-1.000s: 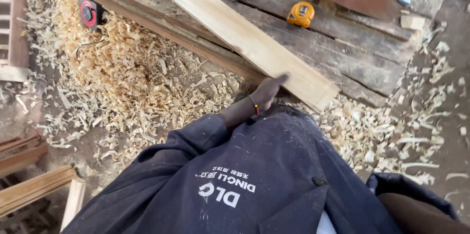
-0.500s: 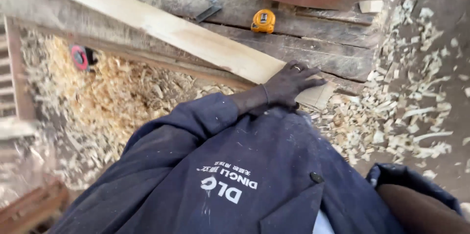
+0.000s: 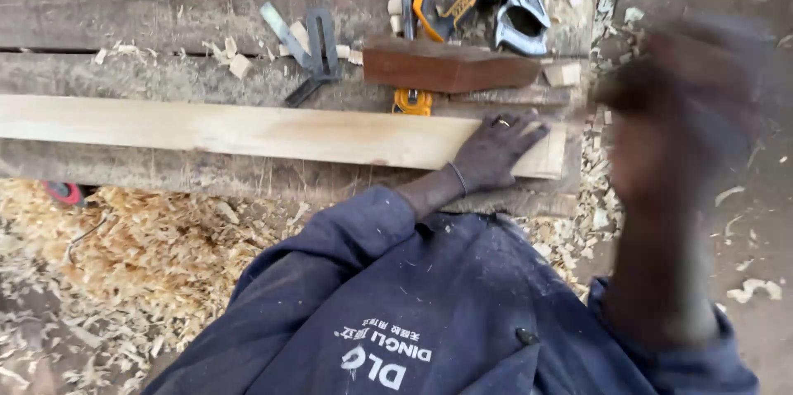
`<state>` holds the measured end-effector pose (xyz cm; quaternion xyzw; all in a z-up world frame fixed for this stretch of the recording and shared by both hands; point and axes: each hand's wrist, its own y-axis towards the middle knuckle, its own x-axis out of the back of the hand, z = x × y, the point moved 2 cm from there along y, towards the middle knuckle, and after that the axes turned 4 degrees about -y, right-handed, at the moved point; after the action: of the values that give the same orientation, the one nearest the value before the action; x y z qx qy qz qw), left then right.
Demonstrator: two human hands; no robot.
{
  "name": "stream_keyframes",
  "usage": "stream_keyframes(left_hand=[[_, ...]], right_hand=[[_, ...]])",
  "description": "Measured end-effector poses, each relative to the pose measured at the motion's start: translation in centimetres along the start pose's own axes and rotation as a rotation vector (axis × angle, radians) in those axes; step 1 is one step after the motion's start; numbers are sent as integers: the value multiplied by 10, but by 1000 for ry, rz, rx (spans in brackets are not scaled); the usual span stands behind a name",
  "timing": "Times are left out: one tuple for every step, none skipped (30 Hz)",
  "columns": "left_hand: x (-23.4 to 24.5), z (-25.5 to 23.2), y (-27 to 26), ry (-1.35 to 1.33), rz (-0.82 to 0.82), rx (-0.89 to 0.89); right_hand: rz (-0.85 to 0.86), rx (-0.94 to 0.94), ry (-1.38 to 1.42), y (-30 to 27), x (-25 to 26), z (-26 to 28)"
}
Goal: Measuring, marking, and sawing a wooden beam on a workbench.
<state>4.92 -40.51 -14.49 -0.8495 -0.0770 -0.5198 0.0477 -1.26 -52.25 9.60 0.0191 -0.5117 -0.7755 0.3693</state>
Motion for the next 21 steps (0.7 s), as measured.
stream_keyframes(left_hand=[[2, -4, 4, -11, -6, 6], [6, -10, 8, 62, -127, -26], [11, -15, 12, 137, -249, -55], [-3, -22, 15, 128, -257, -48], [-15, -22, 21, -27, -297, 1], [-27, -23, 27, -183, -337, 48], [-29, -18, 27, -194, -338, 59], [-31, -14, 26, -202, -342, 64], [-34, -9, 23, -210, -344, 67], [-38, -5, 20, -221, -342, 77], [-41, -1, 19, -227, -350, 75], [-44, 2, 19, -233, -357, 73], [-49, -2, 15, -252, -355, 82], [-52, -7, 11, -268, -359, 82], [-55, -6, 11, -270, -371, 77], [-56, -6, 11, -276, -377, 81], [-57, -2, 12, -271, -391, 74], [-57, 0, 12, -266, -405, 67], [-56, 4, 11, -263, -411, 70], [-55, 7, 11, -255, -423, 65], [-56, 7, 9, -254, -432, 64]], right_hand=[[14, 0, 1, 9, -38, -18], [216, -631, 112, 12, -80, -47], [418, -1264, 207, 8, -121, -70], [431, -1264, 199, -8, -147, -93], [591, -1243, 8, -21, -175, -120], [745, -1210, -186, -35, -203, -147], [760, -1214, -187, -35, -216, -155], [747, -1155, -288, -36, -227, -164], [730, -1095, -386, -38, -239, -171], [744, -1100, -386, -35, -245, -165], [685, -1190, -373, -31, -249, -161], [624, -1278, -359, -27, -252, -157], [641, -1288, -369, -33, -256, -168], [562, -1291, -310, -39, -258, -178], [473, -1279, -248, -39, -263, -192], [481, -1276, -253, -41, -263, -193], [471, -1277, -304, -40, -263, -194], [462, -1277, -356, -38, -263, -195], [465, -1270, -353, -36, -266, -194], [419, -1275, -352, -34, -268, -193], [379, -1285, -354, -36, -269, -191]])
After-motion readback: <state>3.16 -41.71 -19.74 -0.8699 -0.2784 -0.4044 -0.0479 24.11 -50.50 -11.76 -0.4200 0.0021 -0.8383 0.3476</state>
